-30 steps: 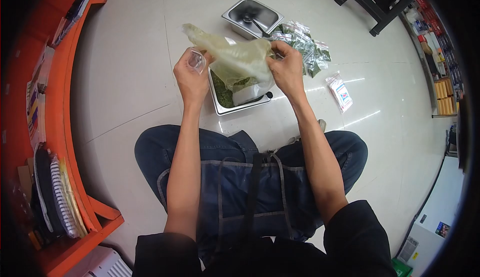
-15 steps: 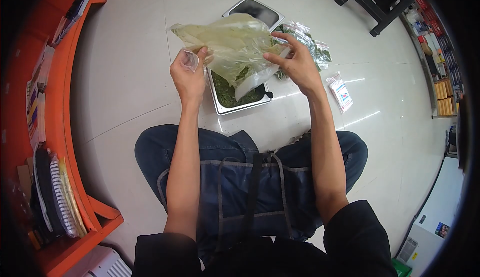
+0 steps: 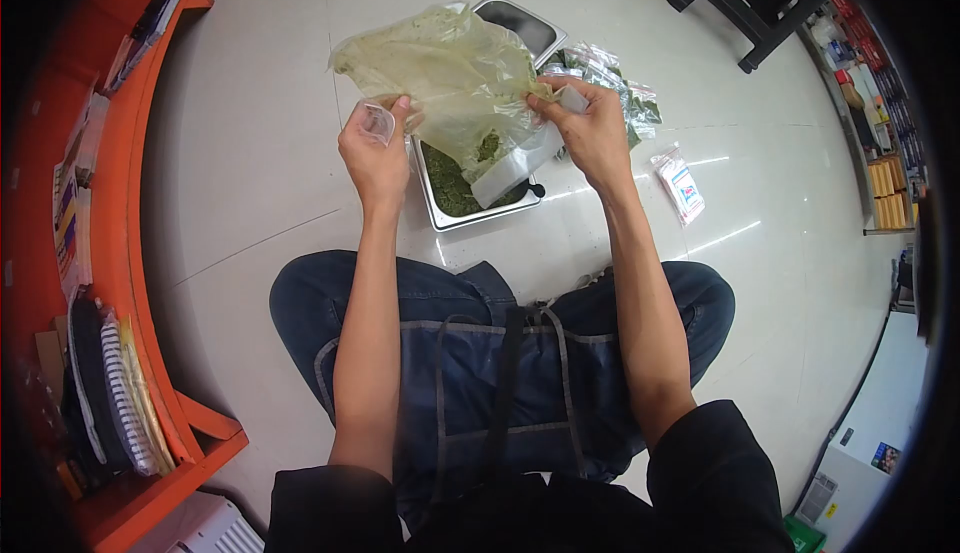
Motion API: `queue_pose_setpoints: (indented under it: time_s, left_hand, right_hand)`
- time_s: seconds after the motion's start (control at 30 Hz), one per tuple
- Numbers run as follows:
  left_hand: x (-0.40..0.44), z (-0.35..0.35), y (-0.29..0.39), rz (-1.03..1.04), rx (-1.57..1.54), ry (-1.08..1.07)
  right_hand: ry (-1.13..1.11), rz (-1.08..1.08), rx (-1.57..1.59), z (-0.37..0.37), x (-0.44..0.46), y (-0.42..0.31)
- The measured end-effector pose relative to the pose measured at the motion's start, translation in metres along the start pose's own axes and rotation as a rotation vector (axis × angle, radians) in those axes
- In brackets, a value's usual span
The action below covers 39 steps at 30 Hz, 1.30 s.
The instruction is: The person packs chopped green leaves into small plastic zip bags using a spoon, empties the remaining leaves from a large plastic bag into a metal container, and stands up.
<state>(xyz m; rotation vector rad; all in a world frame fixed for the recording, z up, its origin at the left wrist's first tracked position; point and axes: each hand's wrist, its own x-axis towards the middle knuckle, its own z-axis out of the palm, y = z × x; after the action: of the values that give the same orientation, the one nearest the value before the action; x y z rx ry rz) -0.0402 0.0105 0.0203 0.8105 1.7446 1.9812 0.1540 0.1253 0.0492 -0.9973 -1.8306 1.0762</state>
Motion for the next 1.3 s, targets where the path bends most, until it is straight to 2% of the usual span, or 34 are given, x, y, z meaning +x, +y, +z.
queue_pose_setpoints:
  time_s: [0.17,0.23,0.27,0.33,0.4,0.47,0.57,0.63,0.67,0.73,0.83,0.9,1.0,1.07,1.13,1.2,1.3]
  left_hand:
    - [0.003,-0.002,-0.006,0.009,0.086,0.013]
    - [0.002,0.000,-0.003,0.023,0.128,0.023]
    - [0.000,0.002,-0.002,0.002,0.037,0.025]
    - [0.000,0.001,-0.004,-0.017,-0.054,0.028]
    - [0.003,-0.002,-0.010,0.036,0.078,0.023]
    - [0.002,-0.002,-0.010,0.027,0.061,0.020]
    - [0.002,-0.003,-0.010,0.008,0.031,-0.002]
    - [0.002,-0.003,-0.011,-0.001,0.018,-0.020]
    - [0.002,-0.003,-0.011,0.011,-0.009,-0.031]
    - [0.003,-0.003,-0.014,0.024,-0.036,-0.042]
    - [0.005,-0.002,-0.018,0.002,-0.056,-0.041]
    - [0.002,0.001,-0.016,0.022,-0.230,-0.169]
    - [0.000,0.003,-0.008,0.003,-0.175,-0.222]
    - [0.001,0.002,-0.011,0.022,-0.153,-0.210]
    - [0.000,0.002,-0.008,0.042,-0.130,-0.199]
    - [-0.001,0.003,-0.004,-0.041,-0.137,-0.179]
    - [-0.002,0.004,-0.003,-0.028,-0.155,-0.168]
  right_hand:
    - [0.009,0.052,-0.106,-0.003,-0.001,-0.011]
    - [0.073,-0.100,0.027,0.003,0.001,-0.004]
    - [0.073,-0.100,0.027,0.001,0.001,-0.001]
    - [0.044,-0.084,-0.201,-0.003,-0.001,-0.007]
    - [0.051,-0.072,-0.203,-0.003,-0.001,-0.008]
    - [0.060,-0.059,-0.205,-0.001,-0.001,-0.007]
    - [0.065,-0.109,-0.114,0.002,0.000,0.002]
    - [0.077,-0.231,-0.158,0.003,0.000,0.004]
    - [0.077,-0.231,-0.159,0.002,0.000,0.004]
    - [0.004,-0.071,-0.120,0.000,-0.002,-0.003]
    - [0.016,-0.099,-0.074,0.002,0.000,-0.001]
    - [0.016,-0.102,-0.051,0.003,0.001,0.002]
    - [0.013,-0.081,-0.041,0.002,0.000,0.002]
    - [0.009,-0.056,-0.053,0.002,0.000,0.001]
    - [0.038,-0.137,-0.047,0.004,0.000,0.001]
    - [0.048,-0.150,-0.034,0.004,-0.001,-0.002]
    - [0.067,-0.159,-0.040,0.004,0.000,-0.005]
